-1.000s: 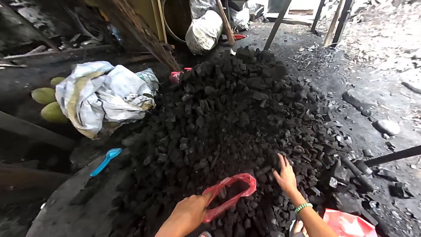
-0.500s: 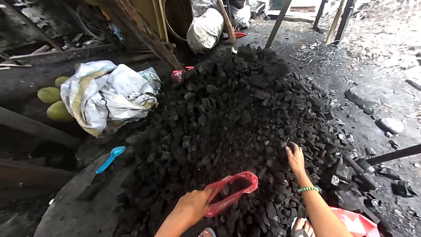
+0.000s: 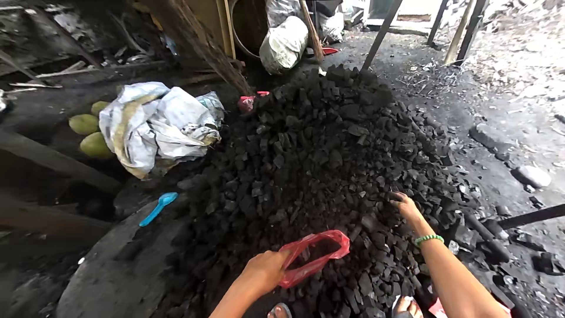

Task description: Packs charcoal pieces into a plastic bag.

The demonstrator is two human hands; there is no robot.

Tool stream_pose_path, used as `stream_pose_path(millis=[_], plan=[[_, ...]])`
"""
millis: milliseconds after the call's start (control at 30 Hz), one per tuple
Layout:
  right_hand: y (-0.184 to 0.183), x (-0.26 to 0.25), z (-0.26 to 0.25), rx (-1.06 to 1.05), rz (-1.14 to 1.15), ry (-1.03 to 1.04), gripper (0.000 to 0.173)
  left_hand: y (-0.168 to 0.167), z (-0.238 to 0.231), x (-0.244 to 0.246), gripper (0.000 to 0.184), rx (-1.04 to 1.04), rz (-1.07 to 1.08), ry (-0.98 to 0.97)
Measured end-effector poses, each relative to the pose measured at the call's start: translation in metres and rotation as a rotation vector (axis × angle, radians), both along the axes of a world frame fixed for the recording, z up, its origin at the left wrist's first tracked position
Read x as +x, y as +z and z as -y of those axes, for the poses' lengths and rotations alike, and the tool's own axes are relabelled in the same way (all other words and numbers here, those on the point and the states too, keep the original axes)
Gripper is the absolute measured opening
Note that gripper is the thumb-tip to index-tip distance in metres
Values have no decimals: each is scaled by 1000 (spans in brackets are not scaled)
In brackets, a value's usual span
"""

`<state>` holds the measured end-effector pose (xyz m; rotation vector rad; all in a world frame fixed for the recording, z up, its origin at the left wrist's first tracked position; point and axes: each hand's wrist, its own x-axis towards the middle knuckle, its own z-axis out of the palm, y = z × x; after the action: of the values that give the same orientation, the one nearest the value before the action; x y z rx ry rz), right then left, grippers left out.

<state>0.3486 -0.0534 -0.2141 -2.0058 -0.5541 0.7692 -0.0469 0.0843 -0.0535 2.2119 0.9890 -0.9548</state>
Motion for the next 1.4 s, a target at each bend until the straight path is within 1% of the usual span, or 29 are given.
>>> stream_pose_path(millis=[67, 167, 233, 267, 367, 433, 500, 533, 567, 600, 633, 700, 733, 800, 833, 900, 933, 1000, 1067, 1100, 1167, 1233, 1300, 1400], plan=[[4, 9, 0, -56, -9, 32, 43, -2, -1, -1, 48, -5, 2, 2], [20, 11, 12, -77, -54, 53, 46, -5, -3, -2, 47, -4, 10, 0], [39, 13, 29, -143, -7, 127, 45, -5, -3, -2, 47, -1, 14, -4], [49, 18, 40, -209, 33, 179, 45, -4, -3, -1, 46, 1, 13, -9], [79, 50, 87, -488, 214, 293, 39, -2, -2, -1, 47, -5, 25, -25], [104, 69, 133, -711, 323, 270, 32, 0, -1, -2, 47, -15, 31, -31], [109, 87, 196, -963, 431, 201, 27, 0, -1, -5, 48, -16, 26, -38], [115, 90, 222, -1104, 413, 178, 28, -1, -2, -6, 47, -18, 23, -39], [120, 94, 241, -1229, 352, 201, 33, -1, -2, -6, 47, -17, 18, -41], [120, 102, 252, -1312, 288, 261, 39, -1, -2, -6, 47, -14, 9, -44], [120, 108, 255, -1293, 238, 297, 42, -1, -2, -5, 46, -12, 0, -44], [122, 104, 239, -1033, 158, 238, 39, 0, 0, -1, 46, -14, -18, -51], [118, 101, 220, -915, 153, 216, 36, 1, 0, 1, 46, -14, -21, -58], [106, 95, 165, -767, 226, 299, 31, 4, 1, 5, 46, -11, -21, -57], [107, 84, 128, -734, 256, 375, 32, 5, 2, 6, 46, -10, -21, -54], [96, 60, 59, -587, 334, 494, 34, 7, 2, 6, 47, -7, -29, -52], [92, 42, 26, -511, 362, 544, 37, 8, 1, 6, 47, -7, -35, -49], [90, 1, -31, -404, 371, 631, 51, 8, 0, 4, 47, -15, -29, -22], [79, -23, -73, -374, 392, 657, 60, 10, -2, 3, 46, -20, -31, -12], [69, -28, -87, -394, 413, 642, 61, 10, -2, 3, 46, -25, -40, -12], [51, -35, -100, -416, 425, 583, 57, 11, -4, 0, 45, -31, -47, -8], [36, -41, -97, -347, 409, 463, 47, 10, -4, -3, 44, -34, -43, 0], [30, -43, -85, -289, 367, 344, 40, 8, -4, -4, 45, -39, -42, -1], [35, -52, -50, -151, 347, 222, 35, 9, -4, -5, 45, -40, -41, -22]])
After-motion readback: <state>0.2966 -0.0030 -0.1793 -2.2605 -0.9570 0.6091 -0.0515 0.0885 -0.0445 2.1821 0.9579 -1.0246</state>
